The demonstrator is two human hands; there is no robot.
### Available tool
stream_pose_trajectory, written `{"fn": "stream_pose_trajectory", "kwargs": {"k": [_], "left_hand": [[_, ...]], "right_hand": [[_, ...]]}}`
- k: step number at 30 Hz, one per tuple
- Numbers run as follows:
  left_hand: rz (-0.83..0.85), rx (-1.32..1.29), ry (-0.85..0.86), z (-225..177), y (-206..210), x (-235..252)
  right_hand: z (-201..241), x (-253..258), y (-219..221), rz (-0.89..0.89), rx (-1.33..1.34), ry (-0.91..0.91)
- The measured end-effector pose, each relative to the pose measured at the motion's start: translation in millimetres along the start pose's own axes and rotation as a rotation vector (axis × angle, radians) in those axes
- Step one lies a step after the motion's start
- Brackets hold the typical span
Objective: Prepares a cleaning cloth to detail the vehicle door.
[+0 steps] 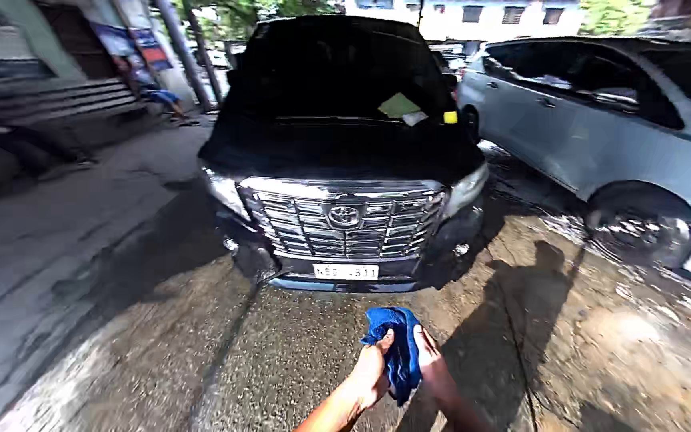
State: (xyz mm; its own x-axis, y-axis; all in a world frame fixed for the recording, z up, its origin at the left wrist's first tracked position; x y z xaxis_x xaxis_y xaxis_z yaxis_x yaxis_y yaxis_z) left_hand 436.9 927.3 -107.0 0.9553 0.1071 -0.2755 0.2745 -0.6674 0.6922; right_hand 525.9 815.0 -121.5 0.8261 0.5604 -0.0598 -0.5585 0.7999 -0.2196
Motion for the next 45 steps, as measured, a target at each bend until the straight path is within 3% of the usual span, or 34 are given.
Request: {"fn": "stream_pose_trajectory", "kwargs": {"k": [5, 8, 11, 15, 21, 26, 31, 33, 35, 39, 43, 45], "left_hand": [[-0.249, -0.186, 0.249, -73.3, -102.2, -29.4], [-0.258, -0.152, 0.309, -102.9, -136.2, -38.9], [-0.201, -0.173, 0.367, -126.6, -165.3, -41.9], [-0.141, -0.196, 0.426, -184.3, -258.3, -70.7], [-0.434, -0.249, 0.585, -293.7, -379.4, -129.7], [-0.391, -0.244, 0.686, -380.0, -438.1, -154.9], [-0.512, -0.258, 0.734, -469.0, -537.9, -121.2], [-0.507, -0.244, 0.737, -512.9, -575.0, -101.2], [-0.479, -0.246, 0.737, -565.1, -609.3, -92.2], [-0.563, -0.220, 0.760, -671.2, -670.7, -104.6], [-0.611, -0.199, 0.876, -761.4, -733.5, -119.3], [-0.607, -0.185, 0.877, -797.4, -771.1, -113.6]], "right_hand": [[24.7, 63.2, 74.1, 0.190, 0.172, -0.022], [51.7, 74.2, 163.3, 0.429, 0.014, -0.154], [65.9, 81.9, 260.8, 0.626, -0.128, -0.421], [80.1, 124.6, 362.9, 0.641, -0.112, -0.448], [118.5, 130.7, 536.6, 0.953, -0.107, -0.506], [164.9, 224.3, 635.5, 0.816, -0.032, -0.435], [186.0, 272.3, 742.4, 1.017, -0.052, -0.550], [190.4, 313.2, 790.2, 0.992, -0.075, -0.614], [205.3, 381.7, 829.9, 0.930, -0.044, -0.523], [250.5, 515.0, 891.1, 0.985, 0.189, -0.071], [322.8, 588.2, 963.5, 1.133, 0.542, 0.146], [325.5, 614.0, 1018.8, 1.161, 0.699, 0.205]]}}
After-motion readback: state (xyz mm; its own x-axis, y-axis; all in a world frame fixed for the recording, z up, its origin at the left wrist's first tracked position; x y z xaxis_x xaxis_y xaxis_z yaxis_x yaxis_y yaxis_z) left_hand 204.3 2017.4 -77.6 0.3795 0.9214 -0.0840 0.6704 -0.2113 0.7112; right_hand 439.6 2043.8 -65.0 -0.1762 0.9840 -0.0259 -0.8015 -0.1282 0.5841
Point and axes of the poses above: each hand's wrist, its own x-axis towards the middle knuckle, its own y-axis out of the palm, z = x × y, the point moved 6 cm from there along x, towards the middle knuckle, and after that the axes turned 11 degrees about z, right-handed, at the moved point
